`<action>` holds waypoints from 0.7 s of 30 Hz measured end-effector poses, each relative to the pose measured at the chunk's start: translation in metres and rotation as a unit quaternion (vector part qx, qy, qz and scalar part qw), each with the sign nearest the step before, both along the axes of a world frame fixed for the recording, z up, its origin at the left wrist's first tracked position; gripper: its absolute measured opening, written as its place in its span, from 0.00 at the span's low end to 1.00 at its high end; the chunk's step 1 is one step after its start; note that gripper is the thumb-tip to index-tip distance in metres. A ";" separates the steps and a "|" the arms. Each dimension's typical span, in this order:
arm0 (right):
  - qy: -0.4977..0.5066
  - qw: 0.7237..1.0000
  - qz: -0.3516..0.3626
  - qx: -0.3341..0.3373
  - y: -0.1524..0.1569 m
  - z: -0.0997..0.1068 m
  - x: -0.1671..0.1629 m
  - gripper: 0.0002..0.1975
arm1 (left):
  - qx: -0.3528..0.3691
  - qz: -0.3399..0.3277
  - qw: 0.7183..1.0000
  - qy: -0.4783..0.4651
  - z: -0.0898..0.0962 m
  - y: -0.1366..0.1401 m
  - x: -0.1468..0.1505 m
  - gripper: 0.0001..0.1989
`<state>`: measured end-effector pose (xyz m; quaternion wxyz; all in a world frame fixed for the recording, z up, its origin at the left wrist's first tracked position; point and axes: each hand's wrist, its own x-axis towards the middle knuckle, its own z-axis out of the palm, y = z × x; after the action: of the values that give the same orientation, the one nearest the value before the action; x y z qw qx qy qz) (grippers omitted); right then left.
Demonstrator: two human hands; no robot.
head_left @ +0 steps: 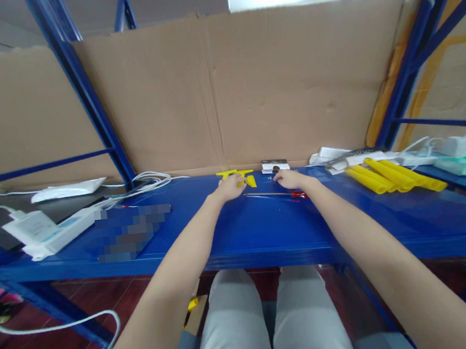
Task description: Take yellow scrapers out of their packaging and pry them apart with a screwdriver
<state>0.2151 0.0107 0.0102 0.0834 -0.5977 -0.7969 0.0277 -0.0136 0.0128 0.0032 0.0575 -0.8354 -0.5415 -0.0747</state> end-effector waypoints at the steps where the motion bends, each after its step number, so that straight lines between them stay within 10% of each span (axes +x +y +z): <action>1: -0.002 1.000 0.002 0.000 0.000 0.000 -0.001 0.23 | -0.010 -0.004 1.000 0.005 -0.001 0.000 0.000 0.23; 21: -0.019 1.000 0.024 0.003 0.004 -0.003 -0.003 0.22 | -0.064 0.058 0.995 0.041 -0.002 -0.007 0.010 0.30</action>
<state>0.2123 0.0142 0.0075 0.0692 -0.5783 -0.8127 0.0162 -0.0033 0.0053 0.0010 0.0307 -0.8068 -0.5901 -0.0022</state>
